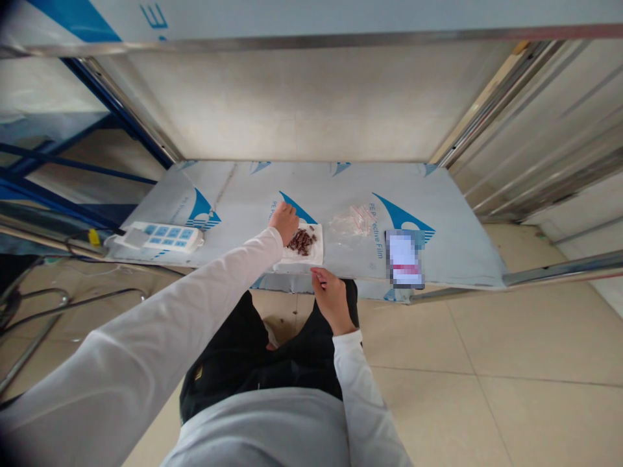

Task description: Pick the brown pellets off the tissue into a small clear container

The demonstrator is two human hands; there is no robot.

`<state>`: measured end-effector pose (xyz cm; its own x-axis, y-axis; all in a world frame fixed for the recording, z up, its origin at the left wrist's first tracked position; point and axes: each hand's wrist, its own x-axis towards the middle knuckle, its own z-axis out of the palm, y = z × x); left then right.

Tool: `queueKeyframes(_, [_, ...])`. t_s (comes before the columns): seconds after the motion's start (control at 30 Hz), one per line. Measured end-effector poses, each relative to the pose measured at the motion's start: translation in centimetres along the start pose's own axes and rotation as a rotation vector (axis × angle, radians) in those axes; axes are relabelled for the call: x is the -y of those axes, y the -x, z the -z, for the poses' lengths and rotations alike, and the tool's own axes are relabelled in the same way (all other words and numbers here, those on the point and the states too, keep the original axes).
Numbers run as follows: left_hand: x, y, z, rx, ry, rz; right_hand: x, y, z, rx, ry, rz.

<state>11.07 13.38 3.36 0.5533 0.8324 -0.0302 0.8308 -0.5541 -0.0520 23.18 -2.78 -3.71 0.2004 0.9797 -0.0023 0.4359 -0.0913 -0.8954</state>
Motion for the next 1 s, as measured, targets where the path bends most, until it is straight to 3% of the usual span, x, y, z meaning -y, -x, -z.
queueKeyframes(0.17, [1.0, 0.7, 1.0, -0.016, 0.013, 0.049, 0.0, 0.2, -0.1, 0.002, -0.014, -0.007])
queueKeyframes(0.27, [1.4, 2.8, 1.4, -0.057, 0.033, 0.106, 0.7, 0.1, -0.2, -0.032, -0.060, -0.021])
queueKeyframes(0.47, [0.0, 7.6, -0.1, -0.270, 0.267, 0.217, 4.3, -3.4, -1.3, -0.013, -0.484, -0.239])
queueKeyframes(0.7, [0.6, 5.9, -1.7, -0.259, 0.293, 0.194, 3.6, -8.0, -3.2, -0.040, -0.612, -0.323])
queueKeyframes(0.8, [1.8, 6.0, -2.0, -0.347, 0.563, 0.290, 2.9, -8.9, -3.6, -0.082, -0.679, -0.346])
queueKeyframes(0.87, [2.2, 6.9, -2.5, -0.413, 0.926, 0.526, 2.7, -9.2, -3.7, -0.100, -0.713, -0.347])
queueKeyframes(0.93, [2.3, 8.0, -3.2, -0.390, 1.249, 0.753, 2.6, -9.3, -3.9, -0.109, -0.731, -0.334])
queueKeyframes(1.0, [2.0, 8.7, -4.0, -0.319, 1.401, 0.818, 2.7, -9.5, -4.3, -0.108, -0.729, -0.310])
